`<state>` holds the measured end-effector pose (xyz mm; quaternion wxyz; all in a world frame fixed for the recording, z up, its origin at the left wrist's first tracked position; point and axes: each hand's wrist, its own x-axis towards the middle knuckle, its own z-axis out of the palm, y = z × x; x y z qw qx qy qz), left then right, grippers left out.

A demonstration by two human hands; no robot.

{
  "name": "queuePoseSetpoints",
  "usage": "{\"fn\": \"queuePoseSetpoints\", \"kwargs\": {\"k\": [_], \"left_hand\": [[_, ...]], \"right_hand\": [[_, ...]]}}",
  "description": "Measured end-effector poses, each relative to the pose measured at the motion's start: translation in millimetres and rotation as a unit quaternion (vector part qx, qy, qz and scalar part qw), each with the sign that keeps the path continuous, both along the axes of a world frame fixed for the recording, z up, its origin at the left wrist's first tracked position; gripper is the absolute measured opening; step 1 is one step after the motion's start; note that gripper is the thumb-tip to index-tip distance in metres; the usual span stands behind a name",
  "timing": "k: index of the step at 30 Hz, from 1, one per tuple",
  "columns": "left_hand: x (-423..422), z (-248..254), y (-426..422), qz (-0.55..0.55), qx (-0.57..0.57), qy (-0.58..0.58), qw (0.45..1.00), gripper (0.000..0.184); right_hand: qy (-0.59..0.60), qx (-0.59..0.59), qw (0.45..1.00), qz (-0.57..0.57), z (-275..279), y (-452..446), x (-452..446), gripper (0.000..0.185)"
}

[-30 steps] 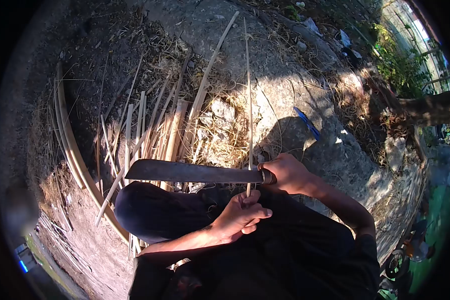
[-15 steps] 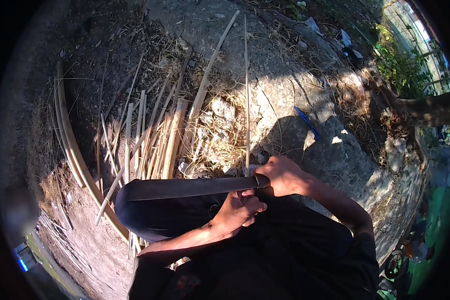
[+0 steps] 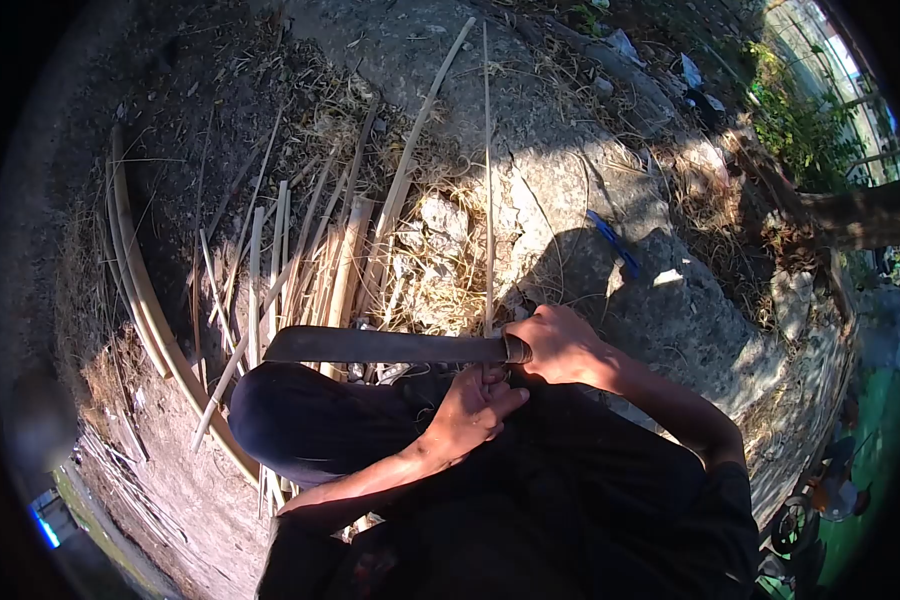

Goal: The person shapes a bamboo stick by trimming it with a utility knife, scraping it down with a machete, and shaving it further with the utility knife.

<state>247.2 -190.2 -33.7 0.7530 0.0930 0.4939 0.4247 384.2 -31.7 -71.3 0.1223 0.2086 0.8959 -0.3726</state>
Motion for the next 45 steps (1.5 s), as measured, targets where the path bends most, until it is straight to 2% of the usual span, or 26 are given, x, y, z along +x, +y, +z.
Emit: {"fn": "queuePoseSetpoints", "kwargs": {"k": [2,5,9,11,14,17,18,20,24,26,27,29,33,35,39,42,44,45], "left_hand": [[-1,-11,-5,-0.007,0.01,0.036,0.999,0.027],[0,-18,-4,-0.018,0.016,0.05,0.998,0.029],[-3,-30,0,-0.055,0.051,0.107,0.991,0.023],[-2,-39,2,-0.063,0.132,0.185,0.972,0.022],[0,-47,0,-0.074,0.127,0.208,0.967,0.03],[4,-78,1,-0.043,0.149,0.202,0.967,0.03],[1,-70,5,-0.042,0.149,0.204,0.967,0.03],[-8,-47,12,-0.096,0.053,0.153,0.982,0.032],[2,-94,-4,-0.086,0.102,0.188,0.973,0.033],[3,-98,-8,-0.107,0.093,0.269,0.953,0.034],[1,-89,-4,-0.108,0.092,0.269,0.953,0.034],[-6,-62,8,-0.185,0.042,0.366,0.911,0.036],[-6,-66,9,-0.163,0.057,0.357,0.918,0.038],[-5,-83,4,-0.113,0.125,0.329,0.929,0.039],[-7,-87,6,-0.118,0.113,0.268,0.949,0.037],[-6,-76,11,-0.078,0.111,0.232,0.963,0.028],[-6,-83,10,-0.054,0.002,0.099,0.994,0.024],[-6,-81,12,-0.055,0.003,0.099,0.994,0.024]], "right_hand": [[-0.025,0.034,0.997,-0.06,-11,4,-5,0.019],[0.029,0.049,0.995,-0.081,-22,13,-2,0.018],[-0.008,0.011,0.997,-0.081,-5,9,-7,0.019],[-0.036,0.012,0.999,-0.031,-16,2,-5,0.02],[-0.042,0.043,0.998,-0.025,-18,2,-9,0.021],[-0.028,0.052,0.998,-0.03,-29,5,-9,0.022],[-0.02,0.05,0.998,-0.022,-31,5,-9,0.023],[-0.02,0.047,0.998,-0.026,-28,5,-10,0.023],[-0.012,0.029,0.999,-0.042,-27,3,-8,0.022],[-0.039,0.019,0.998,-0.044,-24,3,-11,0.022],[-0.065,0.009,0.997,-0.046,-24,4,-12,0.022],[-0.067,0.01,0.997,-0.047,-26,5,-10,0.023],[-0.089,0.033,0.994,-0.045,-14,6,-13,0.024],[-0.098,0.026,0.994,-0.05,-19,4,-11,0.024],[-0.081,0.024,0.995,-0.043,-28,6,-8,0.022],[-0.067,0.012,0.997,-0.047,-16,14,-7,0.02],[-0.031,0.038,0.998,-0.049,-21,14,0,0.02],[0.003,0.063,0.997,-0.051,-24,14,3,0.02]]}}
